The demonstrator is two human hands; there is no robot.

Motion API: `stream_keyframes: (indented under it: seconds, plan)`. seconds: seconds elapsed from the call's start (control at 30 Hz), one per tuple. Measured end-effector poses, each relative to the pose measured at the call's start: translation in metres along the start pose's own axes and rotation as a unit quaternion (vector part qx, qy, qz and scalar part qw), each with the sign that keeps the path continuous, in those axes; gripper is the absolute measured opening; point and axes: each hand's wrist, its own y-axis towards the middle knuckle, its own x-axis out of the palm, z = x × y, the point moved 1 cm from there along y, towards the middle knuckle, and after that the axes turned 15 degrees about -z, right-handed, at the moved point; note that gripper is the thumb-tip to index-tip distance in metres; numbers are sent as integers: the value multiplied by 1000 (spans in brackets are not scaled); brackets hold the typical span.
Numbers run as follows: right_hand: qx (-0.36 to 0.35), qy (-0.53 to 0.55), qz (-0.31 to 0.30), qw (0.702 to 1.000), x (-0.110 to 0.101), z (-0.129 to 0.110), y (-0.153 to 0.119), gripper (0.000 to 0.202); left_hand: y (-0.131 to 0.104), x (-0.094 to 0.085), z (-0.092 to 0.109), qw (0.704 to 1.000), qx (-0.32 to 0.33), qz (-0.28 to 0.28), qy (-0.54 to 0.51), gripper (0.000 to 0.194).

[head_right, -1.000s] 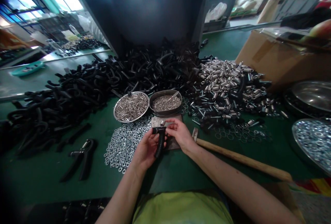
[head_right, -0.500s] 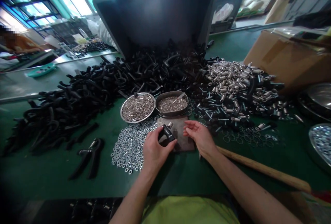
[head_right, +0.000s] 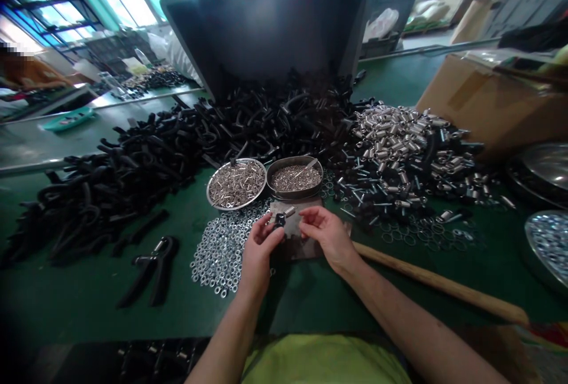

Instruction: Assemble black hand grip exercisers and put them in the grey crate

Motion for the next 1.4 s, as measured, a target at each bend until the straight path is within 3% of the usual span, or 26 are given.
stream_keyframes:
  seconds: [0.13, 0.3, 0.4, 0.6, 0.77, 0.87, 0.93, 1.0, 1.1, 1.17, 1.23, 1.3, 1.4]
  plan:
    - [-31, -3, -8, 999, 11, -2, 5, 27, 1, -3, 3, 987, -28, -13, -159, 53]
    - [-75, -32, 13, 997, 19, -7, 8, 23, 1, -3, 4, 948, -114, -32, -294, 37]
    - [-91, -51, 18, 994, 21, -9, 9, 20, 0, -1, 6, 929, -125, -55, -345, 33]
    - [-100, -119, 10, 988, 18, -6, 7, 16, -1, 2, 12, 916, -121, -94, -370, 34]
    - [-108, -208, 9, 972, 16, -5, 5, 13, -2, 3, 13, 930, -131, -113, -323, 42]
    - [-138, -283, -23, 949, 11, -9, 5, 11, -3, -2, 11, 938, -134, -129, -294, 43]
    - [-165, -357, -64, 917, 4, -14, 9, 12, -1, -8, 10, 947, -130, -147, -253, 44]
    - [-202, -464, -115, 855, -7, -20, 14, 16, 3, -16, 11, 961, -112, -181, -175, 45]
    - [-255, -645, -203, 692, -26, -24, 25, 23, 13, -22, 16, 967, -69, -244, 7, 48]
    - [-275, -720, -262, 581, -35, -23, 32, 26, 19, -23, 18, 953, -37, -259, 155, 53]
    - [-287, -750, -310, 509, -40, -19, 37, 30, 22, -21, 17, 916, 11, -250, 314, 60]
    - [-294, -754, -336, 482, -41, -15, 40, 32, 21, -18, 13, 860, 67, -236, 447, 64]
    - [-296, -749, -348, 480, -41, -13, 39, 30, 15, -14, 4, 788, 122, -232, 557, 68]
